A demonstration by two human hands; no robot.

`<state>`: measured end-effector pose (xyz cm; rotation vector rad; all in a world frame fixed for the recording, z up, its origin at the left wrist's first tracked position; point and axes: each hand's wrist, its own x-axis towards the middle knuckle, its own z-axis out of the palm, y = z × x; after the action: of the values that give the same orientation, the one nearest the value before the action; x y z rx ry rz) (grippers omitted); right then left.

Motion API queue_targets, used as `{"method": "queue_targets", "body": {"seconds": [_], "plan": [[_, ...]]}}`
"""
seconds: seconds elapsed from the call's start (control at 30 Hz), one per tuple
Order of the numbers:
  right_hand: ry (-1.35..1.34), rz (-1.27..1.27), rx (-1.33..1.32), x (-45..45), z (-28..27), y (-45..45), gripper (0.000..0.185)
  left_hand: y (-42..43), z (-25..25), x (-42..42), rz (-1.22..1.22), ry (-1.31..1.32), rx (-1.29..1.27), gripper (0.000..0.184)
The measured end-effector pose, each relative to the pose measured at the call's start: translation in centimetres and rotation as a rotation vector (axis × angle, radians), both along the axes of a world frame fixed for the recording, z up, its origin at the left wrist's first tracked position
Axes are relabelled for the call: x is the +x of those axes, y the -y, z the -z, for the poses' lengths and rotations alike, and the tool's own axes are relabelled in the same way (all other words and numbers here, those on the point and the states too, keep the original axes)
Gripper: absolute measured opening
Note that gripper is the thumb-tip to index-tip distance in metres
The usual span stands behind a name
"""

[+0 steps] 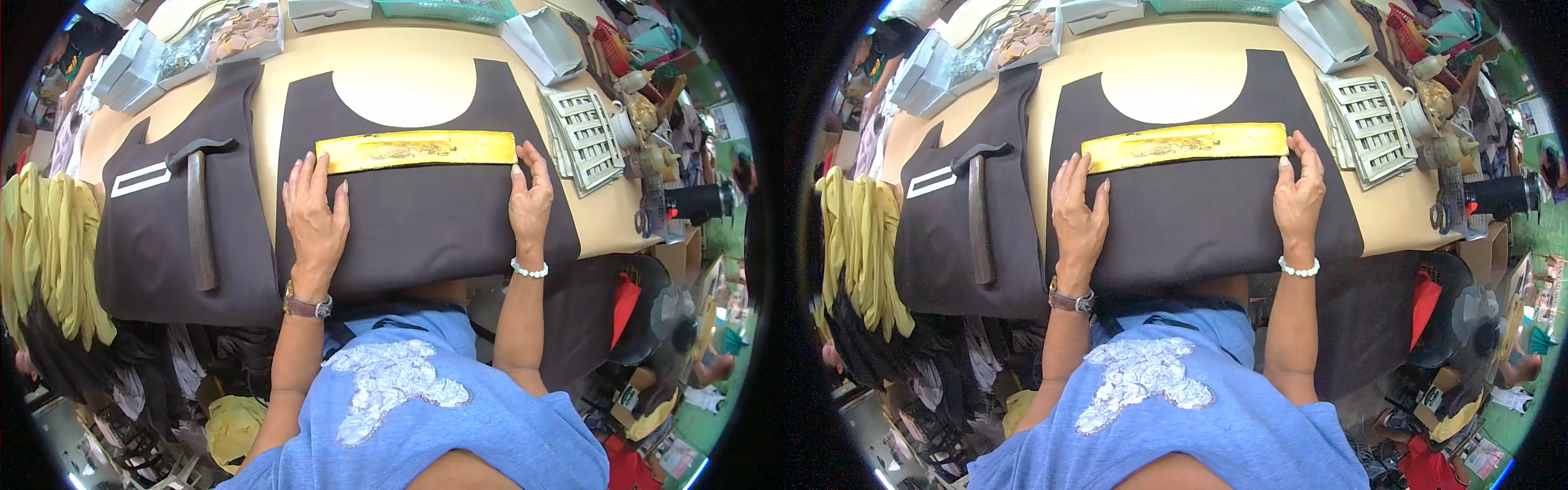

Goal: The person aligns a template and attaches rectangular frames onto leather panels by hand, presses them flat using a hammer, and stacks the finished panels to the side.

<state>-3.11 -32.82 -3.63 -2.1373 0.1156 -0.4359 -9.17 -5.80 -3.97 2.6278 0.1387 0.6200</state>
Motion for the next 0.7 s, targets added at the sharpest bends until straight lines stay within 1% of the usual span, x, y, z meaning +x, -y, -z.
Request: {"method": "queue_targets", "body": {"seconds": [0.13, 0.33, 0.43, 0.7], "plan": [[-0.014, 0.044, -0.041, 0.15, 0.05, -0.07, 0.035, 0.01, -0.51, -0.20, -0.044, -0.023, 0.009, 0.042], [-0.030, 0.004, 0.059, 0.20, 0.07, 0.05, 0.037, -0.23, -0.30, -0.39, -0.014, -0.038, -0.061, 0.039], [-0.036, -0.010, 0.154, 0.18, 0.08, 0.03, 0.038, -0.24, -0.37, -0.43, -0.002, -0.039, -0.079, 0.038], [-0.058, -0.024, 0.142, 0.18, -0.04, 0.11, 0.040, -0.22, -0.30, -0.43, 0.003, -0.047, -0.107, 0.038]]}}
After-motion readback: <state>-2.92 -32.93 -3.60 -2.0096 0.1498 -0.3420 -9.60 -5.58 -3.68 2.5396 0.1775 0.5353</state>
